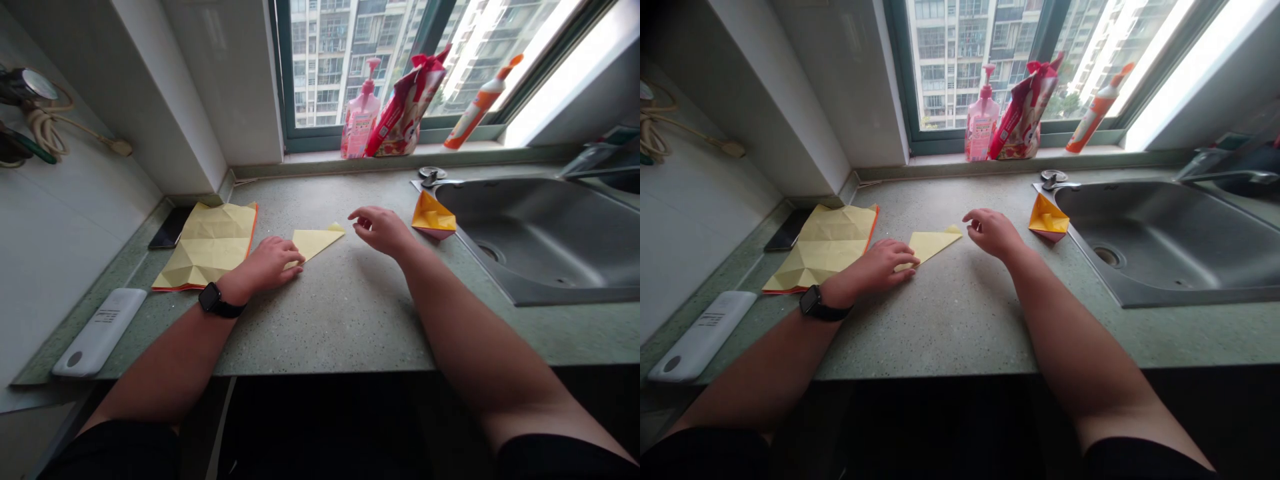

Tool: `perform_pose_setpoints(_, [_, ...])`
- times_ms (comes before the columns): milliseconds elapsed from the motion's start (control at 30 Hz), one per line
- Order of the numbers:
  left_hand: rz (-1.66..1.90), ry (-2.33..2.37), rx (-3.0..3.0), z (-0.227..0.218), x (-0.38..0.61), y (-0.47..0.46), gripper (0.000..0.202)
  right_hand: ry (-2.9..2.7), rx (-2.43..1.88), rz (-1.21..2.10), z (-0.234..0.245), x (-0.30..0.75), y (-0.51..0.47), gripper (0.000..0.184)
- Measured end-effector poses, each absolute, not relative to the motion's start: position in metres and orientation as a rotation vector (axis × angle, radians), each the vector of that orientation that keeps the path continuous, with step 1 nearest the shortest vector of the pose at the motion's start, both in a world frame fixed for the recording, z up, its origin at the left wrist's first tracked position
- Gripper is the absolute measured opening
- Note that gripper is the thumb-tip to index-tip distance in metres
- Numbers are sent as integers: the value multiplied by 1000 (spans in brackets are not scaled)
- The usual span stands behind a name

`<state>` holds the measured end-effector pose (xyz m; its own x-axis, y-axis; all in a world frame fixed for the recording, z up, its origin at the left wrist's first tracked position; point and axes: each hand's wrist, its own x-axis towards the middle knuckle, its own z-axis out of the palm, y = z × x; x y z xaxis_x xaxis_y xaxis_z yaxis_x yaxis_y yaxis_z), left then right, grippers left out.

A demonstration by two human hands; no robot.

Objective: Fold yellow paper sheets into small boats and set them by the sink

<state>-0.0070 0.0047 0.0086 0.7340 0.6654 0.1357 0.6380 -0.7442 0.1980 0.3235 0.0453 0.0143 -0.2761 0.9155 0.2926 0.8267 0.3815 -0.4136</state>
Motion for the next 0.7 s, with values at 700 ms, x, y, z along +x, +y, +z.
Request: perform_pose_setpoints(700, [271,1042,2806,7,1,0,33,-2652,-1004,549,7,270,12,28])
